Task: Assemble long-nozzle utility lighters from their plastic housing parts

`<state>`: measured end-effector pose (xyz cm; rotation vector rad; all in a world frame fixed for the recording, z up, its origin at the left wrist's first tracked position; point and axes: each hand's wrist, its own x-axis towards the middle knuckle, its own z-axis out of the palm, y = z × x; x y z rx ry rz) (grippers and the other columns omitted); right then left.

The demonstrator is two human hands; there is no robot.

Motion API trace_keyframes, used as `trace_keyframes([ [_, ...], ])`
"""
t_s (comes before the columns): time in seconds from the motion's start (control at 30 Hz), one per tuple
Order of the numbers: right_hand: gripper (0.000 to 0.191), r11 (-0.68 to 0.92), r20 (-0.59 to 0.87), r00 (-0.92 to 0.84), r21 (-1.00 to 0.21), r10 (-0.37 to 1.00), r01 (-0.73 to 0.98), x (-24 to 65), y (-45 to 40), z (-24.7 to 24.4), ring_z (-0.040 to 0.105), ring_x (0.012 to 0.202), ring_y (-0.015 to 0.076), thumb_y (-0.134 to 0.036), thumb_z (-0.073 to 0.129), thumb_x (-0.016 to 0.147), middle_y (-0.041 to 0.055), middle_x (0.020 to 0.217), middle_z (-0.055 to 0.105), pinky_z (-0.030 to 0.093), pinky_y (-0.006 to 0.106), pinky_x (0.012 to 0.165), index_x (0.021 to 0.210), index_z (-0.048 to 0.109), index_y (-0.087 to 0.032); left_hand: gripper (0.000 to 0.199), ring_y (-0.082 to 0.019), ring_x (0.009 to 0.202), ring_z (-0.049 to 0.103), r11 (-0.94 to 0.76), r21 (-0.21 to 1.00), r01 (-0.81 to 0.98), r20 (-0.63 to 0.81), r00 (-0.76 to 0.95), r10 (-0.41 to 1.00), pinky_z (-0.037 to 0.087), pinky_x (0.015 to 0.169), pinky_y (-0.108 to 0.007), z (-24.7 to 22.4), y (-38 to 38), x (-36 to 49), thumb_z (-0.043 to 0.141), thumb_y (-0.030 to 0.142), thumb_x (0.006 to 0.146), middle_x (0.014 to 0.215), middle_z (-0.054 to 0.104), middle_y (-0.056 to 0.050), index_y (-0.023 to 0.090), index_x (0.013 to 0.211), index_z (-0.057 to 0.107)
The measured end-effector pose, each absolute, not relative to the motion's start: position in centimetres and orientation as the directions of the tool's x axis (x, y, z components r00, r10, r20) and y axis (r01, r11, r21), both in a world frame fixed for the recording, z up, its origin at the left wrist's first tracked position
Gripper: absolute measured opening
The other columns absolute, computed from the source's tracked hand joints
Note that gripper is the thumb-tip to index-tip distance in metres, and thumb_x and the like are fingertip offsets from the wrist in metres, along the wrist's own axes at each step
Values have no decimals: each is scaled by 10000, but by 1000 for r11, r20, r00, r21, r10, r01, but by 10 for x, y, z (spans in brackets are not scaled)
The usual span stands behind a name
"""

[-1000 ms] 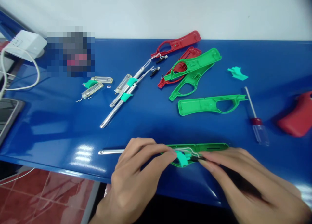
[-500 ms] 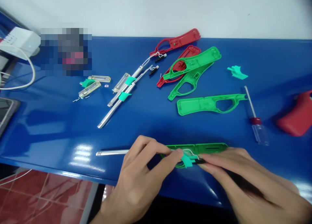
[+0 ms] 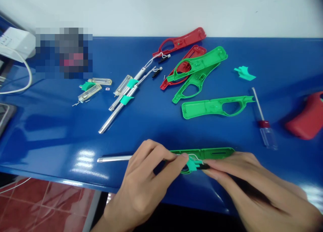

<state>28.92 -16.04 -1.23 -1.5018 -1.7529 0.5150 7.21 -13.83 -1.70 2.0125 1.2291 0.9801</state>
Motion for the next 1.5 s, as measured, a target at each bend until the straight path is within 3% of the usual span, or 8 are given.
trace_keyframes([
  [0.2, 107, 202, 264, 5, -751, 965, 628, 289, -160, -13, 724, 788, 139, -198, 739, 966, -80, 908, 780, 552, 313, 751, 982, 764, -301, 330, -145, 904, 537, -461, 713, 529, 324, 335, 885, 514, 806, -290, -21, -142, 71, 630, 29, 1019, 1002, 674, -17, 208, 1287, 702],
  [0.33, 116, 222, 260, -32, -748, 965, 625, 289, -158, -8, 738, 801, 168, -192, 731, 964, -59, 907, 783, 566, 334, 724, 987, 772, -298, 242, -139, 932, 518, -490, 699, 521, 368, 326, 871, 499, 821, -277, -22, -140, 72, 662, 24, 1002, 990, 681, -15, 168, 1173, 753],
  [0.6, 196, 262, 287, -58, -751, 956, 606, 292, -159, -17, 720, 825, 154, -144, 756, 936, -69, 953, 771, 549, 332, 785, 1057, 770, -297, 210, -134, 893, 536, -439, 719, 539, 332, 289, 898, 489, 799, -269, -23, -140, 74, 652, 25, 1010, 934, 690, 0, 190, 1070, 767],
  [0.87, 184, 224, 282, -8, -746, 959, 627, 292, -162, -17, 715, 787, 166, -162, 757, 939, -73, 944, 770, 527, 359, 827, 1045, 768, -312, 251, -148, 856, 585, -424, 734, 531, 305, 300, 904, 529, 780, -305, -21, -141, 72, 617, 64, 1034, 946, 691, -10, 230, 1180, 737],
  [0.97, 179, 216, 287, 12, -748, 958, 627, 290, -161, -16, 711, 772, 153, -155, 755, 939, -79, 922, 768, 527, 338, 807, 1025, 767, -311, 209, -146, 829, 590, -408, 741, 533, 308, 269, 912, 522, 742, -307, -21, -141, 71, 628, 70, 1031, 894, 686, -3, 226, 1102, 747],
  [1.1, 154, 206, 271, 7, -750, 963, 628, 289, -160, -16, 705, 746, 156, -177, 748, 943, -74, 903, 764, 522, 330, 734, 1007, 765, -316, 317, -148, 890, 582, -486, 715, 503, 360, 331, 872, 498, 756, -321, -22, -141, 68, 583, -14, 1022, 983, 692, -27, 195, 1199, 742],
  [1.2, 174, 207, 251, -18, -754, 968, 623, 290, -161, -16, 710, 761, 170, -167, 739, 940, -65, 912, 765, 523, 341, 733, 1024, 756, -319, 304, -143, 888, 572, -515, 715, 473, 400, 328, 856, 478, 757, -328, -21, -141, 68, 576, -54, 1007, 973, 675, -32, 144, 1160, 748],
  [1.5, 137, 222, 231, -64, -766, 971, 604, 294, -161, -18, 701, 852, 127, -159, 715, 955, -49, 940, 750, 524, 268, 744, 1022, 728, -278, 188, -126, 828, 617, -408, 768, 493, 317, 261, 912, 503, 725, -289, -13, -141, 71, 612, 24, 1027, 884, 673, 5, 177, 1040, 721],
])
